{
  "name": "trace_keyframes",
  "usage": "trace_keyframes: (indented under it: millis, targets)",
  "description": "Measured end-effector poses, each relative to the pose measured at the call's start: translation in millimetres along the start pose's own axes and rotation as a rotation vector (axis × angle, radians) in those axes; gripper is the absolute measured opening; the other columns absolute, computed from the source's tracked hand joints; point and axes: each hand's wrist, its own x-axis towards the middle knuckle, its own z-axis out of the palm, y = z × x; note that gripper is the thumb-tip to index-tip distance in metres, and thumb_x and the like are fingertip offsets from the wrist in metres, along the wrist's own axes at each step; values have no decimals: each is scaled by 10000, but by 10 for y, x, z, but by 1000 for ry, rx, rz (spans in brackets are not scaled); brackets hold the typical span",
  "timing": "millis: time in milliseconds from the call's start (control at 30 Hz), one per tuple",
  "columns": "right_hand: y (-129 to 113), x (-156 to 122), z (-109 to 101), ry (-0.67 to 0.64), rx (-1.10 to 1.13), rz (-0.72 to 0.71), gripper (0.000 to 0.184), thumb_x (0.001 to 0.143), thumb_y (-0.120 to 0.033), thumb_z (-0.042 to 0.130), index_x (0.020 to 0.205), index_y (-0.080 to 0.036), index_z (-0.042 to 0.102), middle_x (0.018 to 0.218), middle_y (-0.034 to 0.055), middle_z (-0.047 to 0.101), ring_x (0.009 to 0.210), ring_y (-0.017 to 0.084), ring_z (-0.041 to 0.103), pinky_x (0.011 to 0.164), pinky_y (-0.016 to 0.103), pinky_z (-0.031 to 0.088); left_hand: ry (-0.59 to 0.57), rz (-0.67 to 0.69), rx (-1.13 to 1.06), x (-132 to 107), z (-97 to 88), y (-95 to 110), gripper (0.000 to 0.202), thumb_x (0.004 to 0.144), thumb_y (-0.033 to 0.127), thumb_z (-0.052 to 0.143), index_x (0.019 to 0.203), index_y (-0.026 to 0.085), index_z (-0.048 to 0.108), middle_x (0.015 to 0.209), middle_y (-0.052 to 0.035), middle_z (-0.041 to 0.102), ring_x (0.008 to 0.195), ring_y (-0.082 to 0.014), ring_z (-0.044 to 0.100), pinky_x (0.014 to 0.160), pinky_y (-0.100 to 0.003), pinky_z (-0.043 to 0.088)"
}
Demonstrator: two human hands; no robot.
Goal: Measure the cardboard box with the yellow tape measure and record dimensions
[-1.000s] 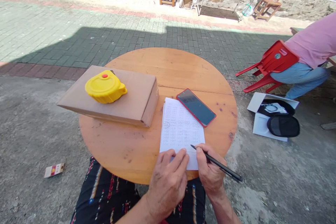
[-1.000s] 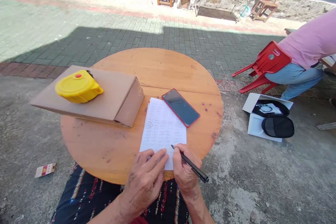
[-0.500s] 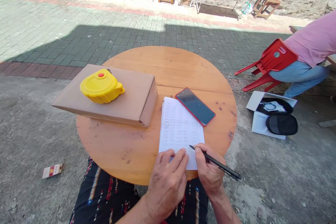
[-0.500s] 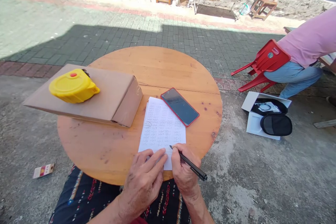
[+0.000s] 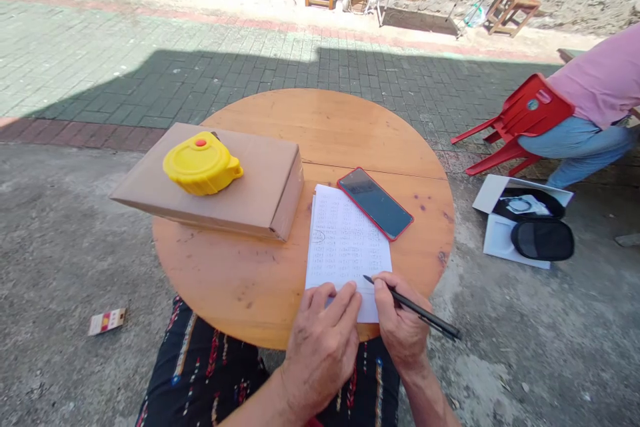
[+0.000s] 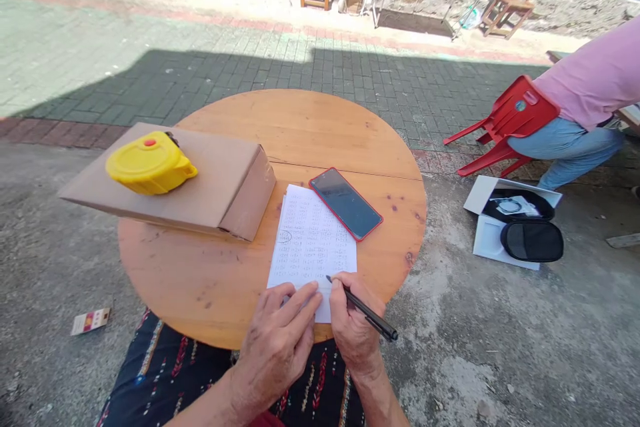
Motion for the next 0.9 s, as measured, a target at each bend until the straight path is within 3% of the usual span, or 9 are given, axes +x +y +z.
trace_keyframes:
  millis: [900]
  targets:
    - [-2, 18, 12, -34, -26, 4, 157, 914, -169, 540, 796, -185, 642, 675, -15, 685, 584, 112, 647, 588, 193, 512, 0, -4, -11, -4, 8, -6, 352, 861, 90, 547, 1202, 129, 627, 1288, -52, 648, 979, -257, 492, 847, -428, 430]
